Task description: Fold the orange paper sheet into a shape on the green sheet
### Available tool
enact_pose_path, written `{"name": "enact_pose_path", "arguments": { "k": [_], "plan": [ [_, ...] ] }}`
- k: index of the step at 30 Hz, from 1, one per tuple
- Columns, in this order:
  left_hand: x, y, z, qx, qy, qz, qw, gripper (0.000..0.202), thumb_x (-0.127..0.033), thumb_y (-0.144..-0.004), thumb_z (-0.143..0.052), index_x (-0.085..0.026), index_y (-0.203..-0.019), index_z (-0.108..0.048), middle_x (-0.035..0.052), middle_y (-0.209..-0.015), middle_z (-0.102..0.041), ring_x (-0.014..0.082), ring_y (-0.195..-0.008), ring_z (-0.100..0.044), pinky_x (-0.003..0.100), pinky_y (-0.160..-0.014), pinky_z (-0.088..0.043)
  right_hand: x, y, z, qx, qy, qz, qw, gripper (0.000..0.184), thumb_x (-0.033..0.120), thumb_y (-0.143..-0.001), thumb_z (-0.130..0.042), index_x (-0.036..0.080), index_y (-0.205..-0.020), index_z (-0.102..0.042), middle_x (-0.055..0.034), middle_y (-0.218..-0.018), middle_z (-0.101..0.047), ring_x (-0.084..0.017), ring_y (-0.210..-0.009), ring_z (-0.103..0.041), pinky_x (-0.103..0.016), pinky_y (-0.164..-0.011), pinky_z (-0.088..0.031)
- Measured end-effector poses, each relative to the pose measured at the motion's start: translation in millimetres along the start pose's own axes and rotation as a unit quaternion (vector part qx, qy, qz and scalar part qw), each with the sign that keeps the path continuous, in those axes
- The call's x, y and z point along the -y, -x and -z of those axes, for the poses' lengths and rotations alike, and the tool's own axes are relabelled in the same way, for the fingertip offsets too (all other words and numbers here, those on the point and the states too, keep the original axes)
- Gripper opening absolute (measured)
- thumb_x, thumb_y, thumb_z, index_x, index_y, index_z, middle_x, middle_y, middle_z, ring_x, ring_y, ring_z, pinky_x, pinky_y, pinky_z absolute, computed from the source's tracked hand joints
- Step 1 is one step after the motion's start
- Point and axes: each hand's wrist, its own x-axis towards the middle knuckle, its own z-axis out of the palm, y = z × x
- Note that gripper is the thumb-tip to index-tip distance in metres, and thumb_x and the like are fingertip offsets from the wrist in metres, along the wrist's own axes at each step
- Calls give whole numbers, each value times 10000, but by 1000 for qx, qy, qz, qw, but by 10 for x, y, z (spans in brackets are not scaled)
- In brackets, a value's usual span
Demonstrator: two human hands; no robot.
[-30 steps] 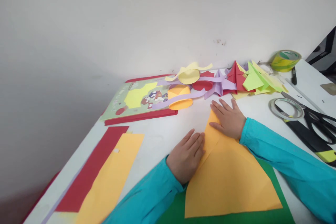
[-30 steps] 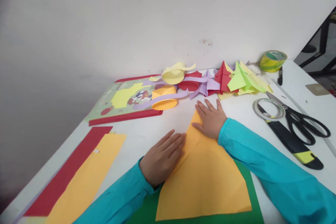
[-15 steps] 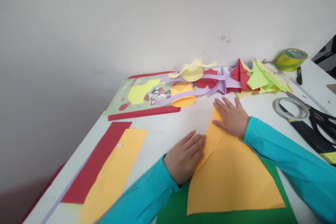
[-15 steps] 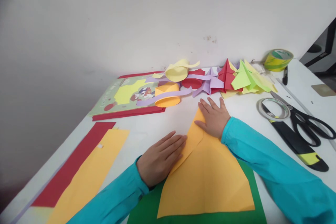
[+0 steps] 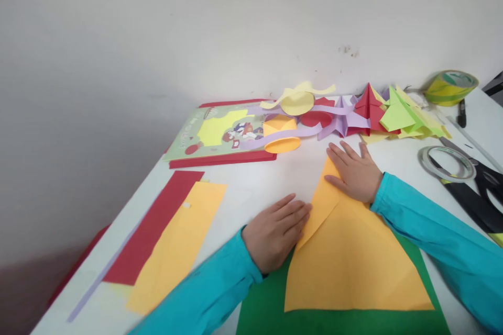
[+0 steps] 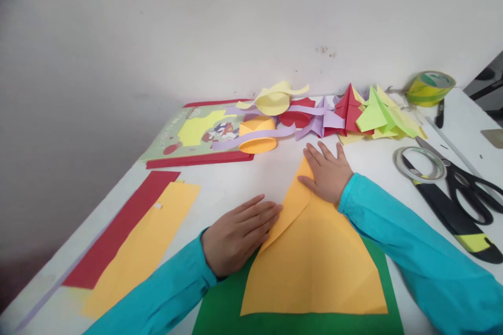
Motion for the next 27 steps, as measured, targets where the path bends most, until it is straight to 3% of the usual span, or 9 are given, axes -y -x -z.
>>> {"name": "enact_pose_path", "arguments": {
  "k": [17, 22, 27],
  "plan": [
    [52, 118, -158, -15, 33, 8, 999, 385, -121, -880, -400, -59, -1224, -559, 165, -1246, -631, 272, -1299, -462, 506, -1082, -404, -97, -24, 9, -16, 29, 10, 999, 636, 522, -970, -252, 161, -1492, -280, -107, -1540, -308, -350, -1412, -242, -673, -1098, -123],
    [63, 115, -73, 11, 55, 7, 998, 446, -122, -818, -421, -71, -1238, -558, 160, -1264, -622, 260, -1315, -443, 513, -1108, -367, -102, -24, 1, -18, 28, 8, 999, 641, 523, -969, -247, 159, -1496, -269, -105, -1539, -311, -351, -1409, -249, -676, -1094, -137],
    [60, 95, 74, 85, 83, 12, 993, 541, -123, -739, -422, -63, -1262, -546, 139, -1336, -573, 274, -1324, -428, 524, -1128, -332, -96, -20, 8, -12, 27, 3, 1000, 635, 528, -972, -231, 167, -1491, -281, -101, -1543, -301, -345, -1411, -248, -673, -1093, -137]
  ]
}}
